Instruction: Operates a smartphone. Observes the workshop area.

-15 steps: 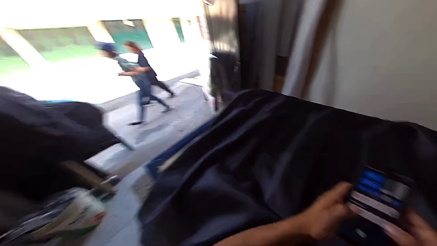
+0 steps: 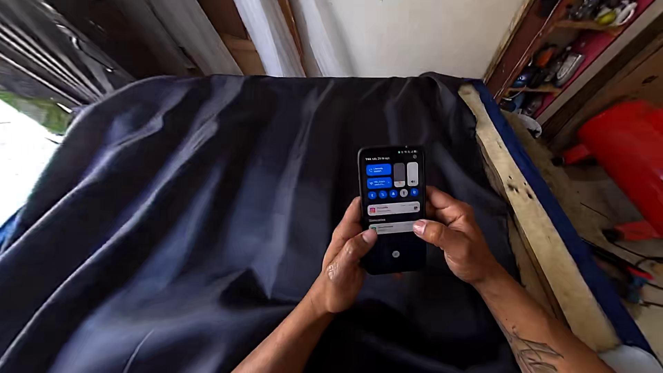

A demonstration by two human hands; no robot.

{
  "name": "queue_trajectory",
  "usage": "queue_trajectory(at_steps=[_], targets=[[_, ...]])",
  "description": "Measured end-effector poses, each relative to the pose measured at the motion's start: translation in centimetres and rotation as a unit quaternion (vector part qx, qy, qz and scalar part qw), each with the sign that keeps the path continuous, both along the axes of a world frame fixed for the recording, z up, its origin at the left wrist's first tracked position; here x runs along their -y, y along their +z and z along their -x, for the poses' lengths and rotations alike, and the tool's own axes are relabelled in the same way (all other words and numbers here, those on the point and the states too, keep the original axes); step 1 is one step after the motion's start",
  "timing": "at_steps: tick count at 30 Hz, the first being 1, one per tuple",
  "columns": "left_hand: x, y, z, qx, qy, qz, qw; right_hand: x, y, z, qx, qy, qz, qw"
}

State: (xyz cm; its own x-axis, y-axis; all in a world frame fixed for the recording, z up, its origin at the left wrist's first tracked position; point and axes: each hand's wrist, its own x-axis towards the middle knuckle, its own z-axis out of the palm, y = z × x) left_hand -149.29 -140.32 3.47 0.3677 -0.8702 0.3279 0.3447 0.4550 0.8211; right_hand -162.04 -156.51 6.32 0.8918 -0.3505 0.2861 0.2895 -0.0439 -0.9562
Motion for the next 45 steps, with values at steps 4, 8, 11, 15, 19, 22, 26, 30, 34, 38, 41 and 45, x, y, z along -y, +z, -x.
queue_trajectory(at_steps=[4, 8, 11, 15, 19, 22, 26, 30, 34, 38, 41, 45], targets=[[0.08, 0.16, 0.05, 0.005, 0.004, -0.002, 1.0, -0.05, 0.25, 0.12, 0.006, 0.007, -0.001, 1.0], [0.13, 0.3, 0.1, -0.007, 0.002, 0.003, 1.0, -0.16, 0.55, 0.13, 0.003, 0.005, -0.004, 1.0], [0.17, 0.32, 0.13, -0.009, 0.002, 0.004, 1.0, -0.18, 0.54, 0.12, 0.008, 0.004, -0.009, 1.0], [0.18, 0.43, 0.18, -0.004, 0.006, 0.001, 1.0, -0.19, 0.55, 0.18, 0.007, 0.005, -0.01, 1.0], [0.17, 0.51, 0.25, -0.015, 0.0, 0.003, 1.0, -0.19, 0.53, 0.21, 0.008, 0.006, -0.011, 1.0], [0.17, 0.51, 0.27, -0.018, 0.0, 0.004, 1.0, -0.2, 0.53, 0.2, 0.011, 0.005, -0.013, 1.0], [0.21, 0.45, 0.27, -0.01, 0.001, 0.002, 1.0, -0.19, 0.51, 0.22, 0.01, 0.001, -0.012, 1.0], [0.24, 0.42, 0.39, 0.01, 0.009, -0.002, 1.0, -0.13, 0.38, 0.16, 0.01, -0.017, 0.003, 1.0], [0.19, 0.4, 0.42, 0.015, 0.007, -0.005, 1.0, -0.07, 0.34, 0.15, 0.012, -0.022, 0.013, 1.0], [0.21, 0.38, 0.39, 0.026, 0.013, -0.008, 1.0, -0.09, 0.38, 0.17, 0.006, -0.029, 0.024, 0.999], [0.22, 0.34, 0.4, 0.022, 0.011, -0.004, 1.0, -0.08, 0.32, 0.16, 0.008, -0.031, 0.023, 0.999], [0.16, 0.37, 0.4, 0.023, 0.006, -0.006, 1.0, -0.09, 0.31, 0.12, 0.006, -0.033, 0.022, 0.999]])
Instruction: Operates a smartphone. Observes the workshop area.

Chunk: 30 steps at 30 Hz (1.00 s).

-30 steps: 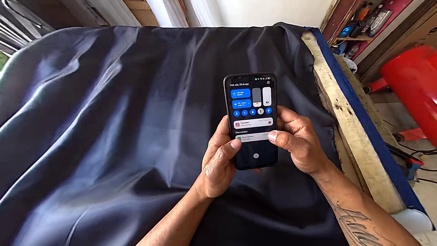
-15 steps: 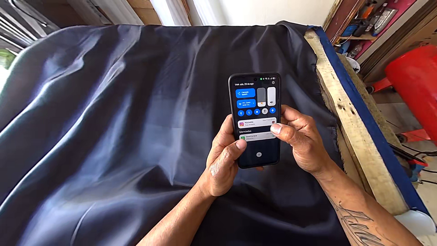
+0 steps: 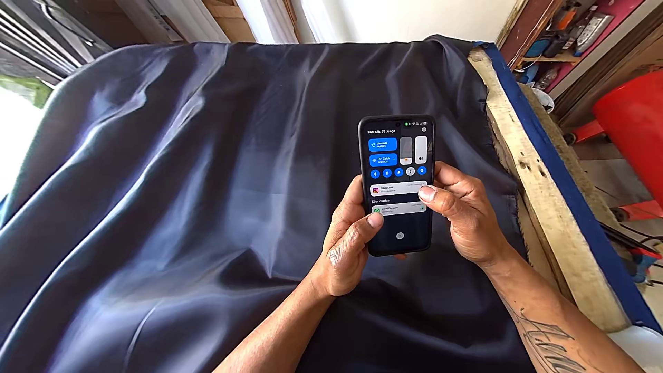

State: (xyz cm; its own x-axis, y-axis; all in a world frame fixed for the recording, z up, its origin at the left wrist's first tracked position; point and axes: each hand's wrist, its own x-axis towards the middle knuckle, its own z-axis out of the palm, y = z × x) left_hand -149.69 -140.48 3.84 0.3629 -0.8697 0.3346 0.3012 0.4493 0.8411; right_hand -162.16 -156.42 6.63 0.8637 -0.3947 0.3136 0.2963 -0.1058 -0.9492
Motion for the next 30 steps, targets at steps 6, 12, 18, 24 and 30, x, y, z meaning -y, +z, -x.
queue_trajectory(at_steps=[6, 12, 18, 24, 30], targets=[[-0.01, -0.02, 0.01, -0.002, 0.0, 0.0, 1.0, 0.0, 0.06, 0.04, -0.001, 0.005, -0.005, 1.0], [-0.04, -0.06, -0.04, -0.007, -0.003, 0.006, 1.0, -0.06, 0.16, -0.01, -0.004, 0.015, -0.018, 1.0], [-0.01, -0.03, 0.05, -0.004, 0.001, 0.0, 1.0, -0.09, 0.11, 0.01, -0.006, 0.005, -0.014, 1.0], [0.04, 0.04, 0.06, 0.025, 0.005, -0.014, 1.0, -0.34, 0.32, -0.07, -0.02, -0.014, -0.018, 1.0], [0.09, -0.24, 0.12, 0.043, 0.008, -0.019, 0.999, -0.09, -0.44, 0.01, -0.014, -0.087, 0.029, 0.996]])
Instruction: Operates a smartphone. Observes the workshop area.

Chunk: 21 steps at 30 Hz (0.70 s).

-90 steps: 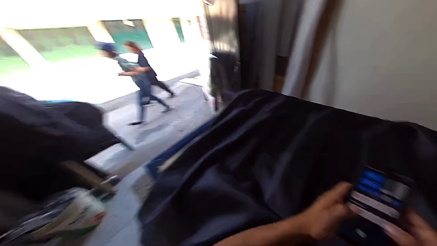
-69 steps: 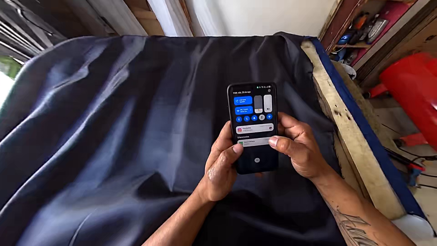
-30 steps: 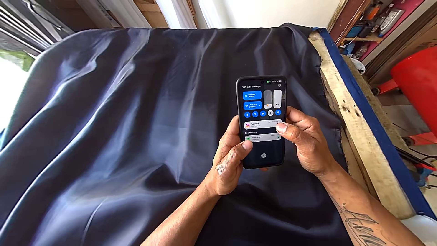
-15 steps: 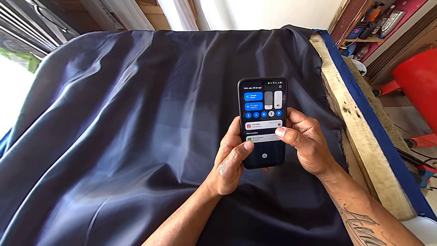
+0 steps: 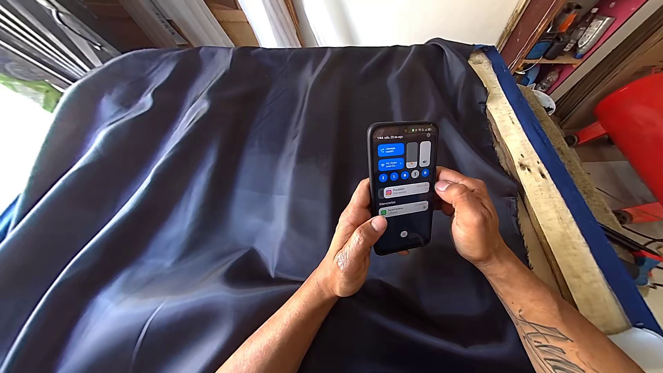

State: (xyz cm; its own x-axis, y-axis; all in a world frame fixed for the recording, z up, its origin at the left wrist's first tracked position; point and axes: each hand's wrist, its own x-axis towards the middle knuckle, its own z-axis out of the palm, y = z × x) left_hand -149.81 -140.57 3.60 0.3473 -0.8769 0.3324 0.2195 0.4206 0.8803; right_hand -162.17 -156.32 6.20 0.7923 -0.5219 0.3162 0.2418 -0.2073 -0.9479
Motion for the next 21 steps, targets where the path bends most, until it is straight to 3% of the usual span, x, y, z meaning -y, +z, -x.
queue_trajectory(at_steps=[21], targets=[[-0.05, -0.2, -0.19, -0.045, -0.011, 0.011, 0.999, -0.07, 0.31, -0.02, -0.007, 0.026, 0.001, 1.0]])
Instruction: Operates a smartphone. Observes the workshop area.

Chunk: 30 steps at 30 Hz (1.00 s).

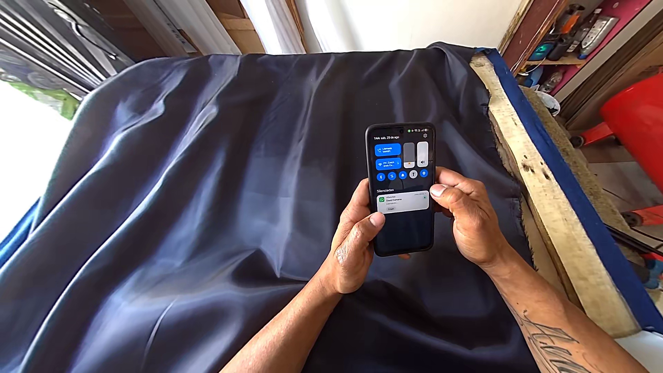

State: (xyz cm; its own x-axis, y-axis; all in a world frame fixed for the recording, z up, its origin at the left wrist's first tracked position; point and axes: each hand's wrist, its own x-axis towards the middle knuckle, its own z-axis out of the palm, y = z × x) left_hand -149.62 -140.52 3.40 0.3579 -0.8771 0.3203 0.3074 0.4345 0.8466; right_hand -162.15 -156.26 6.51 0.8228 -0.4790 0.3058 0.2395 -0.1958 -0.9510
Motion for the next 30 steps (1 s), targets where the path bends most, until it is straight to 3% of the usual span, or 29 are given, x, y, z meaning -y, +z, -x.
queue_trajectory(at_steps=[30], targets=[[0.03, -0.12, 0.04, -0.007, 0.004, -0.003, 1.0, -0.03, 0.24, 0.0, -0.007, 0.002, -0.009, 1.0]])
